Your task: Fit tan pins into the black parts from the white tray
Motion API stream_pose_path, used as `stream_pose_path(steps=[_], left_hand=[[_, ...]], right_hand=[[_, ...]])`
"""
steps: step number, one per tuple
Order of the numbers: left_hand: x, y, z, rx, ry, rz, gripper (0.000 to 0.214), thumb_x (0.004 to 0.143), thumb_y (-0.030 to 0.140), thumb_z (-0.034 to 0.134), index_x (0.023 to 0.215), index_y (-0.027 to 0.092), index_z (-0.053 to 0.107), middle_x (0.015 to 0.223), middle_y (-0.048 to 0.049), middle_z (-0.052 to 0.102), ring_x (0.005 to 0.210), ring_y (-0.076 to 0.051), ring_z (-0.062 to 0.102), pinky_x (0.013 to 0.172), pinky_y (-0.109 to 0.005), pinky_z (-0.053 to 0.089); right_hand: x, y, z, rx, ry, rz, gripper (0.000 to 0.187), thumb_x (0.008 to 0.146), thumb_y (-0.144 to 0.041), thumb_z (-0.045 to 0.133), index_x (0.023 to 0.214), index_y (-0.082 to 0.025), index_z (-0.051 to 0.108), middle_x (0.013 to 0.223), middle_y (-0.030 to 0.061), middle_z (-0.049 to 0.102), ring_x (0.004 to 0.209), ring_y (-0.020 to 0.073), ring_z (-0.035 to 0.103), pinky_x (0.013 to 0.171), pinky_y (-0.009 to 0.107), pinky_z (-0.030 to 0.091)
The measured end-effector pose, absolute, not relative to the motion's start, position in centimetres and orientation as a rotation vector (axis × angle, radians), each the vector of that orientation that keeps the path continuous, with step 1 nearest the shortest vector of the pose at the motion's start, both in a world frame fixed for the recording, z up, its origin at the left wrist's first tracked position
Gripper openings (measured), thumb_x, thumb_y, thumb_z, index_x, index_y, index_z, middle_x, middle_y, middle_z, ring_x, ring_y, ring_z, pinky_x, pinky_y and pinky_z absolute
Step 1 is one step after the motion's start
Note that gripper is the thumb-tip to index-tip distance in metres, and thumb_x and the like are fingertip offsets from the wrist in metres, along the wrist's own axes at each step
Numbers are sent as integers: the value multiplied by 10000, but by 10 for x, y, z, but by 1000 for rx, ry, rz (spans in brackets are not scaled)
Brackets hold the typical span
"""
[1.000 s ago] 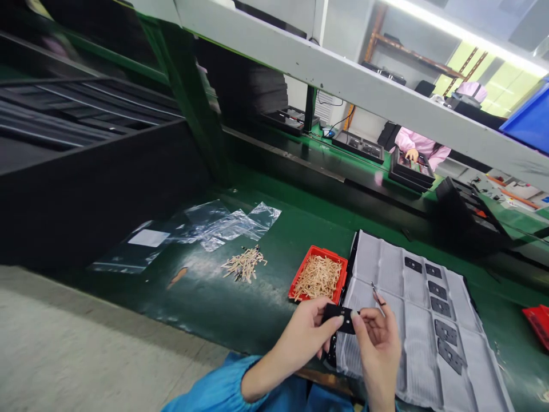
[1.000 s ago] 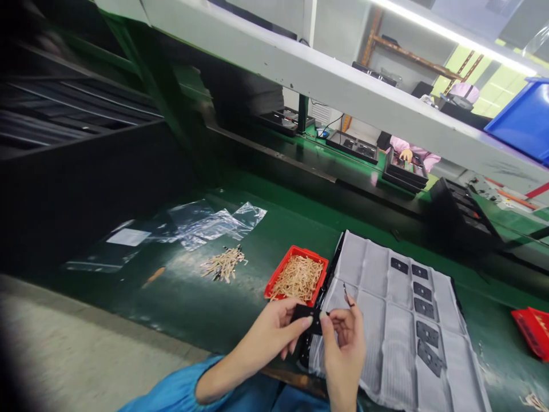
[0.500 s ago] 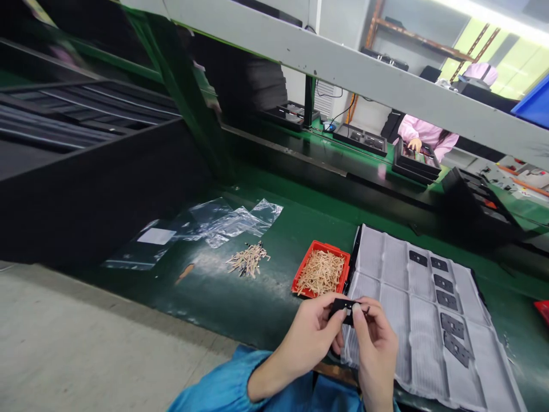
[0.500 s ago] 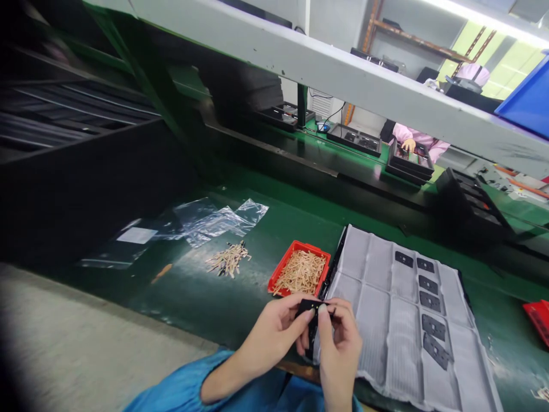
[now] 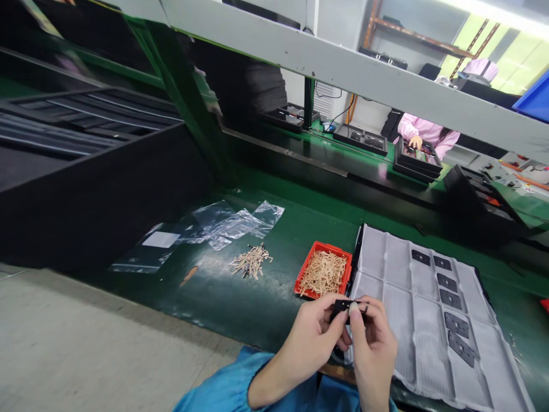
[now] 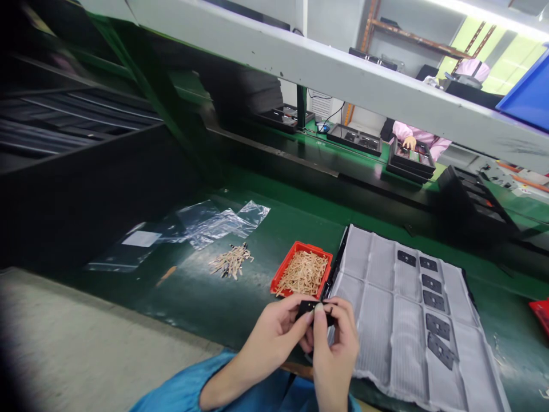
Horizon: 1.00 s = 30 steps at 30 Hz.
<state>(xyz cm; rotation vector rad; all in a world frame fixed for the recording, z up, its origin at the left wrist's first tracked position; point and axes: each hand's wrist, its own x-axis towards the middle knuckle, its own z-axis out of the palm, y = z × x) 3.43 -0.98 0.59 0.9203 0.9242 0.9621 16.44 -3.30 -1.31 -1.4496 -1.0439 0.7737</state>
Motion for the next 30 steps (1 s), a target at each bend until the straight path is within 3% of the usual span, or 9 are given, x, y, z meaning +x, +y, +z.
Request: stream_pose_path(steps=[5,11,15,21,27,30], left_hand=[[27,-13,19,971,883,949,413,987,521,651,1140,140,695,942,-92,751,740,-212,758,695,-312,680],[24,-13,28,1079,981,1011,429,1022,538,562,859,159,679,742,-37,686,616,-188,720,583,-241,625],[21,-15,29,1288,1070,1073,387,1059,449,508,833,183,677,686,-30,684,572,-151,654,566,-198,542],[20,-15,26,1373,1153,1103,396,1054,452,497,822,184,676,662,-37,675,560,-152,637,557,-214,521],[25,-9,24,1005,1080,1110,538,934,720,588,861,188,628,607,-42,709,462,-192,700,507,-273,625],[25,-10,27,996,1067,1122,557,914,738,608,843,186,626,574,-34,697,463,-198,716,489,-259,621]], right_hand=[[160,-36,-7,-1446,-1108,634,234,927,-436,725,880,-207,727,1074,95,694,1029,222,682,873,328,551],[149,-40,11,-1407,-1274,332,120,951,-326,708,904,-219,731,1013,79,725,941,199,724,848,310,568],[138,-42,19,-1468,-1317,194,85,975,-302,672,963,-231,718,1080,97,739,945,216,739,841,341,574],[134,-47,22,-1593,-1400,63,194,994,-434,644,1010,-260,729,1213,109,760,1050,279,729,895,403,537],[169,-52,13,-1801,-1374,136,492,873,-608,738,1200,-243,708,1012,93,785,725,237,717,586,328,517],[179,-50,11,-1690,-1407,372,498,855,-540,779,1236,-230,699,1008,82,792,704,207,732,583,295,571]])
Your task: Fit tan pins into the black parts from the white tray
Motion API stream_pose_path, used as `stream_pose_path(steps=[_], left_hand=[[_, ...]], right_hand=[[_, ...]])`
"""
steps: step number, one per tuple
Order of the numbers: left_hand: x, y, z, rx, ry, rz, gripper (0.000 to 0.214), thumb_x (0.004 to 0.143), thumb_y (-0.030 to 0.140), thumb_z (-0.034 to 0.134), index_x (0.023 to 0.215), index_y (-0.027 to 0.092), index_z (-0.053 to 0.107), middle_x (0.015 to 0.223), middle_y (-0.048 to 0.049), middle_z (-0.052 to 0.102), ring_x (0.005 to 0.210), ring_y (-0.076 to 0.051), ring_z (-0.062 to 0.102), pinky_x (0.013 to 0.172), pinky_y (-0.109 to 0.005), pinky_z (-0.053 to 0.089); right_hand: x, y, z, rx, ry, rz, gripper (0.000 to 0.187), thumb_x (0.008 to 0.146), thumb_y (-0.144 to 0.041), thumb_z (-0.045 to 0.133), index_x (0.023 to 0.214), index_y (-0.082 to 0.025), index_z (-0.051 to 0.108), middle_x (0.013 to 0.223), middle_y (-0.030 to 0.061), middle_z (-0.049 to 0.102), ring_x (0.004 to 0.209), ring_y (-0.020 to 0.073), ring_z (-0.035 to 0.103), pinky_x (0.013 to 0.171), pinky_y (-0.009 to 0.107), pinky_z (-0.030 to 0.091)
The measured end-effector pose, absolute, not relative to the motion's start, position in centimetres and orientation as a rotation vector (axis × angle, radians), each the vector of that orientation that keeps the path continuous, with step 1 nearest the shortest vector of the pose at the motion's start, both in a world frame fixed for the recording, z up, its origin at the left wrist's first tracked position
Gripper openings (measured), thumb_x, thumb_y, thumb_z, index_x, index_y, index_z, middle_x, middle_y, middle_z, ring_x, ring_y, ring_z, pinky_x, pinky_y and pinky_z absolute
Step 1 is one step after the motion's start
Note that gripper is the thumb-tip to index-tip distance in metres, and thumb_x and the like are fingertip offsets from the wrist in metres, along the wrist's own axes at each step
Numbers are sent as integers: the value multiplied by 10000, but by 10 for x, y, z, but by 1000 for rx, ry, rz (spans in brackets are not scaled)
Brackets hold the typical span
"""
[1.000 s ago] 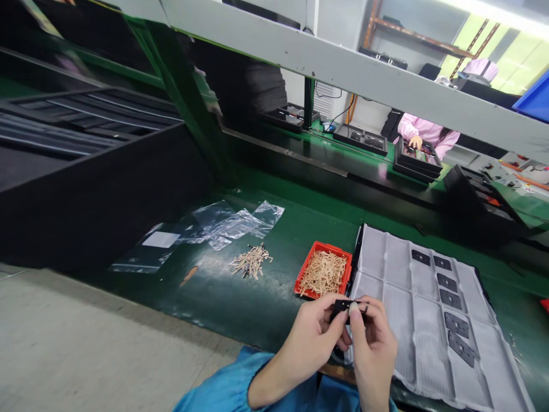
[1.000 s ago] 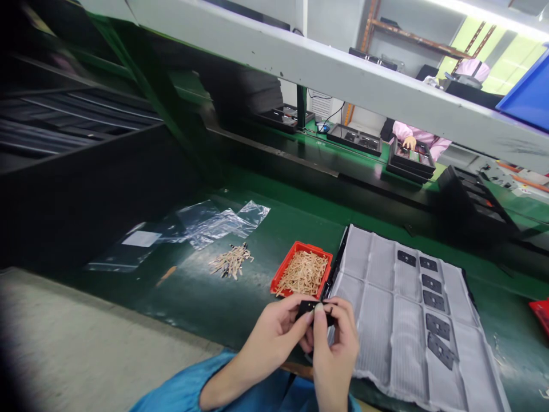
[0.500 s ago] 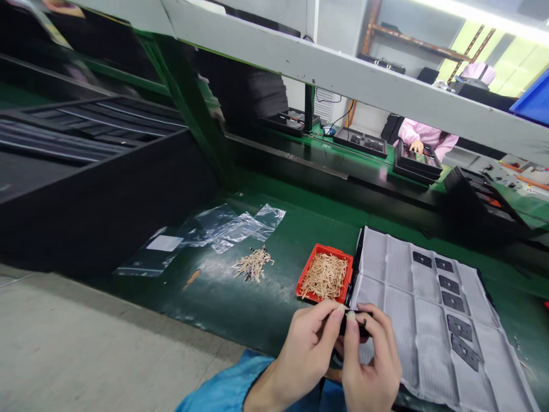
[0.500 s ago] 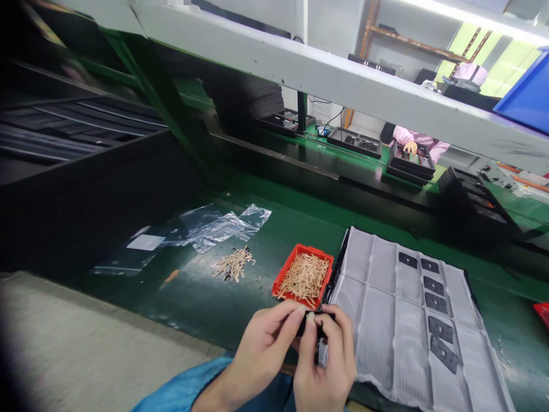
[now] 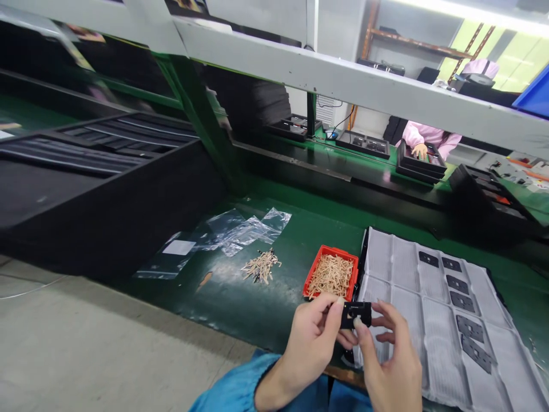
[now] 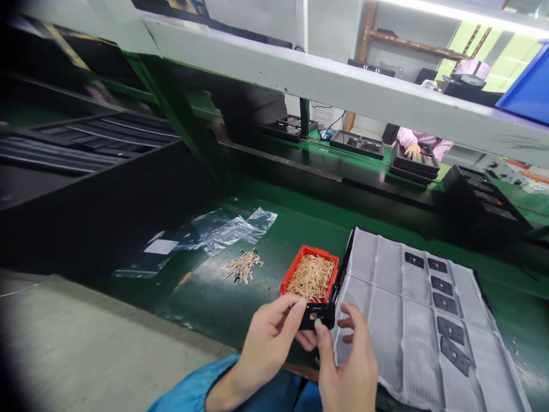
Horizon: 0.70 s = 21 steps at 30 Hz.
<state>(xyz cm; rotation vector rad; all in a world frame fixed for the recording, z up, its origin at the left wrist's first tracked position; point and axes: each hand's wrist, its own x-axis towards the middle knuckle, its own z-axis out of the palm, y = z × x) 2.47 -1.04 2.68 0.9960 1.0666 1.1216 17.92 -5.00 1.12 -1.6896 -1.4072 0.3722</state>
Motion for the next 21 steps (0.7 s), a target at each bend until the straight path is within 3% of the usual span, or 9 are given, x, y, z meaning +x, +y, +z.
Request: stream_pose_path(steps=[4,9,13,18,21], left_hand=[[25,-15,32,1051,1061,1137,539,911,708,636,786,183,637,608,-18,668,472,-190,716,465,-248,612],[24,-18,34,1032,1058,1109,546,895,727,640,821,186,665,596,-15,674,437,-192,698,464,-275,622],[20,-16,36,952,1063,1136,601,854,786,651,818,186,634,508,-36,696,427,-210,712,447,-259,605],[16,-10,42,859,1081,1136,664,786,835,684,785,176,600,514,-60,713,422,-205,717,413,-226,580],[16,-10,43,843,1069,1115,667,766,832,706,790,173,607,499,-46,698,416,-200,712,408,-218,575]], right_hand=[[163,-44,21,-1516,-1240,664,494,858,-458,791,1277,-219,685,1135,110,780,871,220,769,685,290,625],[139,-33,36,-1452,-1015,751,403,850,-526,777,1097,-211,724,905,70,774,762,196,751,670,275,623],[145,-30,31,-1423,-987,834,414,899,-560,718,1110,-204,710,854,55,758,722,179,736,638,261,605],[157,-38,14,-1396,-1086,462,301,954,-334,710,1234,-231,668,1066,69,774,921,177,742,815,290,606],[160,-41,16,-1238,-1419,183,437,946,-117,669,1348,-284,636,1162,53,773,1025,192,723,885,340,599]])
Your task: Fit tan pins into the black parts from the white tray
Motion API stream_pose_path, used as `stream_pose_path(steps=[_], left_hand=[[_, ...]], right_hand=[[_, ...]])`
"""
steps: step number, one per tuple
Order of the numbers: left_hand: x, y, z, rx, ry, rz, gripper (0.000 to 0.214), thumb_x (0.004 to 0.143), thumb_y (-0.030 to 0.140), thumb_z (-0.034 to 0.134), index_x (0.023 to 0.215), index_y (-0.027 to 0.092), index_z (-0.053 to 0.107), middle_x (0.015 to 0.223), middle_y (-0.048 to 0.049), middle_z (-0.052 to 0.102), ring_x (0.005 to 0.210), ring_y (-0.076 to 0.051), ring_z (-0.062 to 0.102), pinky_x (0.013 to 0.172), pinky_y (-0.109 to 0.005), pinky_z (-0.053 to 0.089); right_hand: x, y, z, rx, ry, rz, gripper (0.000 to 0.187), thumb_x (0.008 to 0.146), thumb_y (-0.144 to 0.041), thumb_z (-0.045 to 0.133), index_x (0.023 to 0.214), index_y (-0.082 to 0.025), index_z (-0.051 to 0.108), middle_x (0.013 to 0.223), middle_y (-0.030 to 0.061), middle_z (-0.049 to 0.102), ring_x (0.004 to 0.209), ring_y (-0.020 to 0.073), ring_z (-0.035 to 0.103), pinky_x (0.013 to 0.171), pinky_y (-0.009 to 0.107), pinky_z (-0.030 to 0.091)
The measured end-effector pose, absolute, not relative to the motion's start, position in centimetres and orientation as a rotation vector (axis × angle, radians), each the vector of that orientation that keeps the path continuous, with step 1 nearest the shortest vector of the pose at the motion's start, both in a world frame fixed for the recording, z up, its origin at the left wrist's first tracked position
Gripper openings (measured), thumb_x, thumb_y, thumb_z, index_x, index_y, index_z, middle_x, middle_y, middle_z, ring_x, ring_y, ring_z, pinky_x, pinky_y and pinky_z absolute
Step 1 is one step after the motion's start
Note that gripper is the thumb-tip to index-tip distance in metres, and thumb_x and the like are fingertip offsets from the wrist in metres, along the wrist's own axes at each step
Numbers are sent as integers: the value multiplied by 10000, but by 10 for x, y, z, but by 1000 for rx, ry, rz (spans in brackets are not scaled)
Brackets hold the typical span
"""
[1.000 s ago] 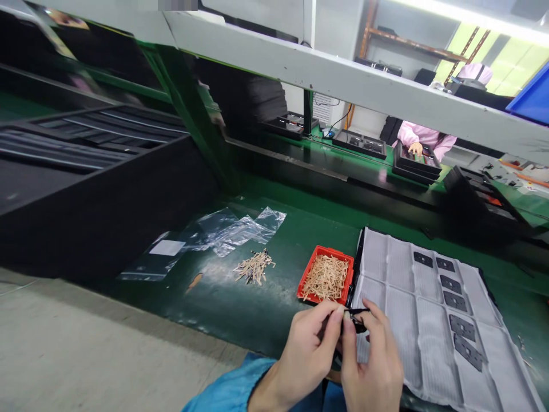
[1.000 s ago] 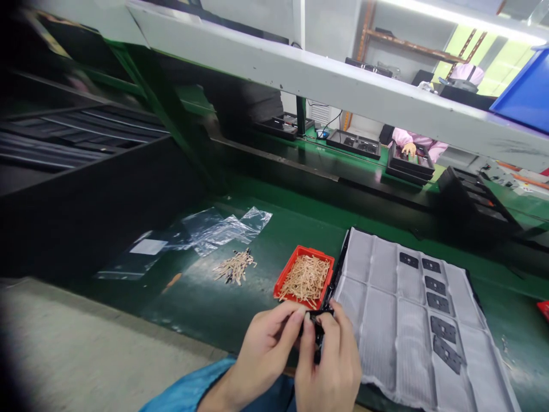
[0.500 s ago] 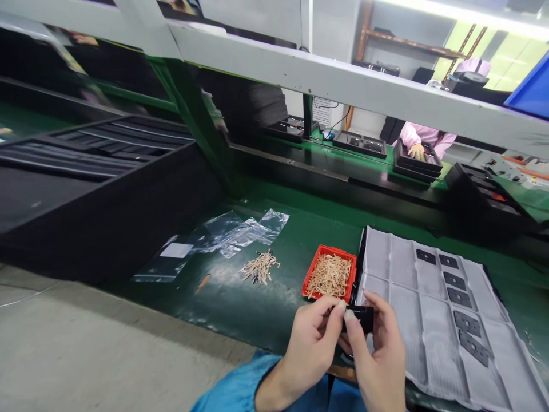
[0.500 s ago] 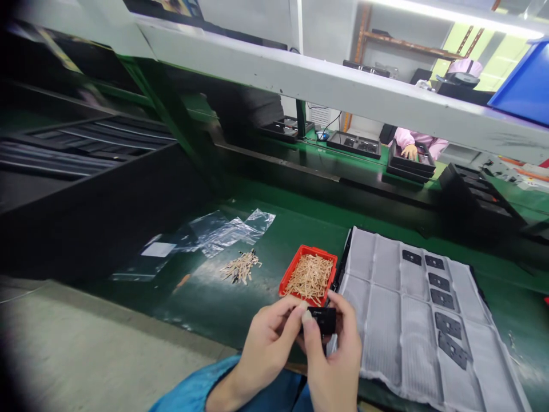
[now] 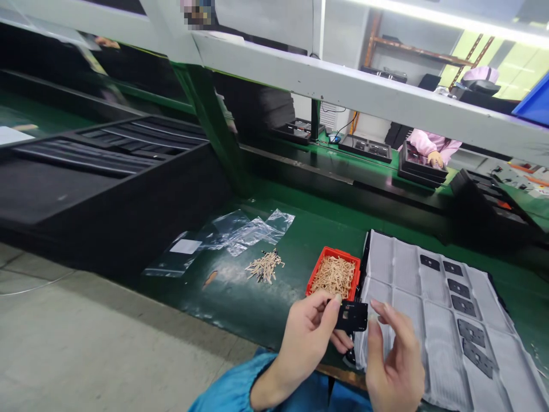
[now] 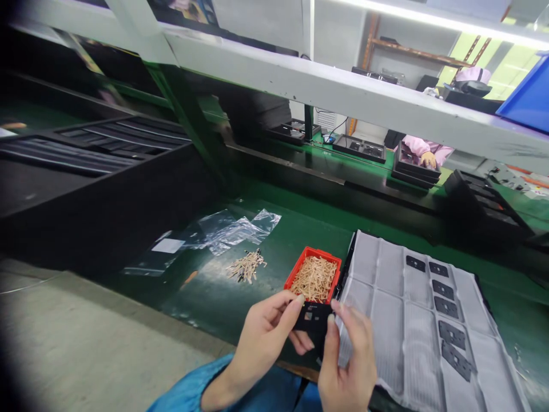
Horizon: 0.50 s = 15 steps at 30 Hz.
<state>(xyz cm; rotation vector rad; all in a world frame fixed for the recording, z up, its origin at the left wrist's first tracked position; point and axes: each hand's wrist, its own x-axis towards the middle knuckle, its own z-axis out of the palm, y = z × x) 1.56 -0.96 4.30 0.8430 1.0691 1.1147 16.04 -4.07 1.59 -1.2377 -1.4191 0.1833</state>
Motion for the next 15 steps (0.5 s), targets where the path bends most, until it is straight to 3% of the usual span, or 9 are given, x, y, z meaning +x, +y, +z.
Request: stream_pose_path(steps=[4,7,11,15], left_hand=[[15,-14,38,899,1050,1115,607,829,772,697,808,167,649,525,-39,696,435,-204,716,421,-237,587],[10,-19,35,1080,1077,1153,462,971,605,629,848,166,705,565,-45,711,472,-202,731,459,-236,597],[4,-20,33,1688,1056,1433,211,1042,185,540,990,190,745,726,-40,774,566,-153,747,579,-200,591],[3,-17,31,1996,922,1730,242,993,25,510,1005,160,711,785,-65,776,697,-162,764,657,-213,581]], right_hand=[[162,-38,27,-1190,-1684,8,573,941,-47,642,1441,-321,596,1180,38,775,1100,206,688,912,360,606],[162,-36,33,-1196,-1668,32,483,956,-68,632,1373,-311,651,1116,37,778,1067,199,683,900,344,607],[155,-37,34,-1179,-1489,391,293,968,-133,642,1215,-275,715,948,31,731,913,169,734,804,287,635],[147,-41,32,-1046,-1202,655,215,959,-121,660,1105,-269,715,852,-10,697,841,143,770,775,243,656]])
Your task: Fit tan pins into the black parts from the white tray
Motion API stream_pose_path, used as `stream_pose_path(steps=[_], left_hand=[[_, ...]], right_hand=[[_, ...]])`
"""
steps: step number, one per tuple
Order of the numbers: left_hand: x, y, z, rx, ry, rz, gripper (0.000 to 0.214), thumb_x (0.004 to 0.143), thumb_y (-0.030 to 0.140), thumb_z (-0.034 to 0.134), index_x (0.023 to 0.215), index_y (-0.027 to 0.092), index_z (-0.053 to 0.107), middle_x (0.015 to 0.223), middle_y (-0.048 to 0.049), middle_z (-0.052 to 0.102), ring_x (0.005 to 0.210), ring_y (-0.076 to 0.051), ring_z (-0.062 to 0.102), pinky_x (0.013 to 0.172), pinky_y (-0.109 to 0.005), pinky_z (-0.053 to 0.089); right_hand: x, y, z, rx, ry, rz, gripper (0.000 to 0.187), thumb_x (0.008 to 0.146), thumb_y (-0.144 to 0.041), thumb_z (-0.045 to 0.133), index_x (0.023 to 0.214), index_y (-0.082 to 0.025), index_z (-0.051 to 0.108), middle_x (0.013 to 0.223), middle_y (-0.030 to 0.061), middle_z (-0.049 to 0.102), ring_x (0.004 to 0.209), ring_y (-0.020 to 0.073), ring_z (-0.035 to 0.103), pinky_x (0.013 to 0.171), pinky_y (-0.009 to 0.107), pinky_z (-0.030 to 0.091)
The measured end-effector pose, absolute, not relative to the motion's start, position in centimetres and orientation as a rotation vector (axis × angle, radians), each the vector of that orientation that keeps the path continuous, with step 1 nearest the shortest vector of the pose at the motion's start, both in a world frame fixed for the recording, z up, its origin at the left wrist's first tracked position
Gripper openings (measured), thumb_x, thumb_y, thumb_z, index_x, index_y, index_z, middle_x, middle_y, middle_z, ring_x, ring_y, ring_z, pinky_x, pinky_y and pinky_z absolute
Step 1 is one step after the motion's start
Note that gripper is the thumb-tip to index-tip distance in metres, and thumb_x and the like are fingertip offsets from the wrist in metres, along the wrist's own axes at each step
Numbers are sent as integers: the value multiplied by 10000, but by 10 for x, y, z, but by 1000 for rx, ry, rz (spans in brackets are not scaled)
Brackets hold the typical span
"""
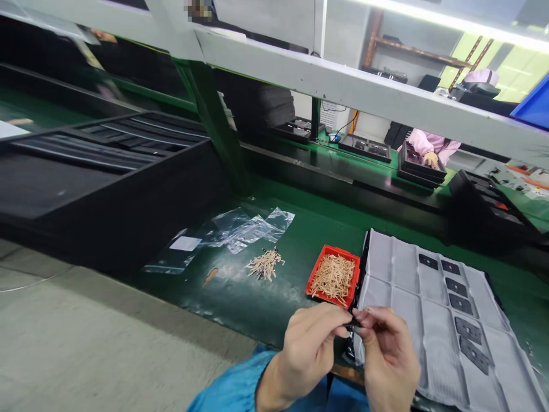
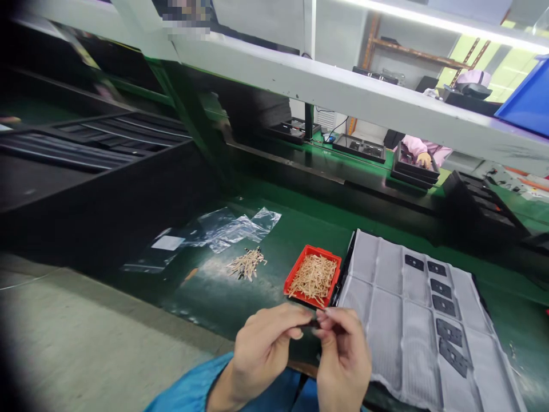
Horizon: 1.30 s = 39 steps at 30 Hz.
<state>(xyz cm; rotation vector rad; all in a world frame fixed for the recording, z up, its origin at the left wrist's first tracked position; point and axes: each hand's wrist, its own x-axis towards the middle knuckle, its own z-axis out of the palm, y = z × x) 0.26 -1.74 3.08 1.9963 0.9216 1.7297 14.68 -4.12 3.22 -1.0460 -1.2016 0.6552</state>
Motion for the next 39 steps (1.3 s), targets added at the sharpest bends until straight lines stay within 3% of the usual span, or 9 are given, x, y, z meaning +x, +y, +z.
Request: stream_pose_path(steps=[9,17,23,29,35,39], left_hand=[[0,-18,31,2126,784,1764,219,999,22,514,1056,102,710,890,-118,786,779,-178,776,708,-250,607],[1,-19,25,2063,738,1767,156,1007,65,569,1076,102,704,927,-136,796,795,-198,780,690,-276,615],[1,-19,26,2104,746,1792,149,1026,90,553,1017,111,701,917,-140,800,761,-188,780,672,-266,621],[0,-17,34,2185,744,1788,182,1049,136,531,1009,103,706,889,-151,807,719,-193,780,642,-262,624],[-2,-18,42,2249,738,1772,179,1039,141,534,992,102,702,861,-141,807,697,-195,776,649,-274,644],[-2,-20,45,2231,731,1754,168,1037,152,546,991,105,701,859,-140,806,715,-200,785,671,-275,655]], right_hand=[[149,-39,33,-800,-1275,450,429,946,-37,648,1325,-236,630,904,19,703,986,171,719,880,348,649],[164,-38,24,-818,-1496,299,624,916,47,594,1457,-260,538,908,4,689,950,169,689,907,416,630],[168,-37,29,-839,-1593,172,691,925,50,556,1533,-268,475,896,-8,681,932,145,686,924,386,631],[168,-38,33,-921,-1650,128,667,900,66,543,1464,-291,549,884,-4,668,944,147,689,874,368,657],[162,-45,37,-855,-1559,119,860,811,189,526,1523,-293,511,924,4,715,987,153,722,831,340,673],[158,-46,45,-842,-1535,128,840,805,185,539,1508,-276,537,906,-7,741,926,139,739,802,303,685]])
